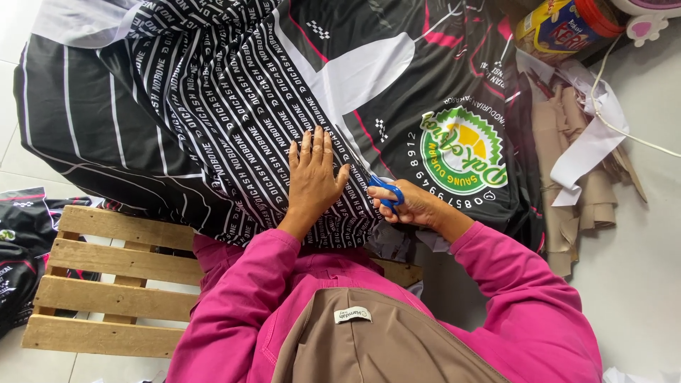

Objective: Cutting out printed fabric patterns using scissors on a low wooden work surface.

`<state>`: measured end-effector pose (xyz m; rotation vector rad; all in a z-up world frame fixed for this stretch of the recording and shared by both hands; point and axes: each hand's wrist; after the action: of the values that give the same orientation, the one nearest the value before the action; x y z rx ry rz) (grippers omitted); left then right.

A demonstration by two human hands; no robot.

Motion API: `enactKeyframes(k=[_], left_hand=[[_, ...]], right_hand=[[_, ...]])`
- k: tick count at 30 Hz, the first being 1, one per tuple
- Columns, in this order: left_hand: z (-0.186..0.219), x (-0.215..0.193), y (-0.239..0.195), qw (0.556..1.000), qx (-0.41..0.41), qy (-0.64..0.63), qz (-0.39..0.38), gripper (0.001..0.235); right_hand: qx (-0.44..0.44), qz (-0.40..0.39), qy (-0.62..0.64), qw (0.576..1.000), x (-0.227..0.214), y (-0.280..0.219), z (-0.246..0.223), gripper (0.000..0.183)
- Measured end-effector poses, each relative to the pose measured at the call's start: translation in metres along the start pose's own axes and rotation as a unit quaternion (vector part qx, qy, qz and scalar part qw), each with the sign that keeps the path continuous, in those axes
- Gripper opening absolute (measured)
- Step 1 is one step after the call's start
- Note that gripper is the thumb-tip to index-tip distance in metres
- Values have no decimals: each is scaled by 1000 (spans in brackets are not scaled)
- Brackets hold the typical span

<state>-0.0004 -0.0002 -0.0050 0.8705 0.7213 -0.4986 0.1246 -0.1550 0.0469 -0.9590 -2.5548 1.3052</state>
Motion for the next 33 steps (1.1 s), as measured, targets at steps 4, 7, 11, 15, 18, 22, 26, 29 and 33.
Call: enactKeyframes(k=[4,7,11,15,18,22,26,29,33], left_hand=[[0,-1,0,1000,1,-1,1,67],[0,0,0,1000,0,-2,1,67],[0,1,0,1000,0,-3,5,67],[0,0,0,1000,0,-4,10,67],[-1,2,0,1000,0,-3,15,67],[-1,3,-1,1000,-5,-7,7,64],[0,0,0,1000,-6,-10,7,61],[1,-1,0,1000,-6,-8,13,60],[0,0,-1,1000,-1,-5,20,61]], right_hand=[[0,2,5,1000,0,-6,-1,44],[-1,6,6,1000,3,-13,-7,43],[-8,8,12,1000,2,-7,-2,39],[-14,13,13,1000,2,-5,0,36],[-14,14,16,1000,4,-6,-3,35],[-4,10,21,1000,2,1,0,40],[-5,4,3,1000,3,3,-6,43],[-10,2,-15,1000,3,13,-3,44],[-12,1,-17,1000,3,23,0,44]])
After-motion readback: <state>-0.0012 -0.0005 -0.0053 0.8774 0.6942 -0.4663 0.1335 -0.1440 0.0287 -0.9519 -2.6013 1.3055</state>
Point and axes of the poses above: each hand's wrist, its own y-axis towards the middle knuckle, its own x-axis out of the palm, z = x × y, and after that the axes turned 11 degrees about z, right-handed
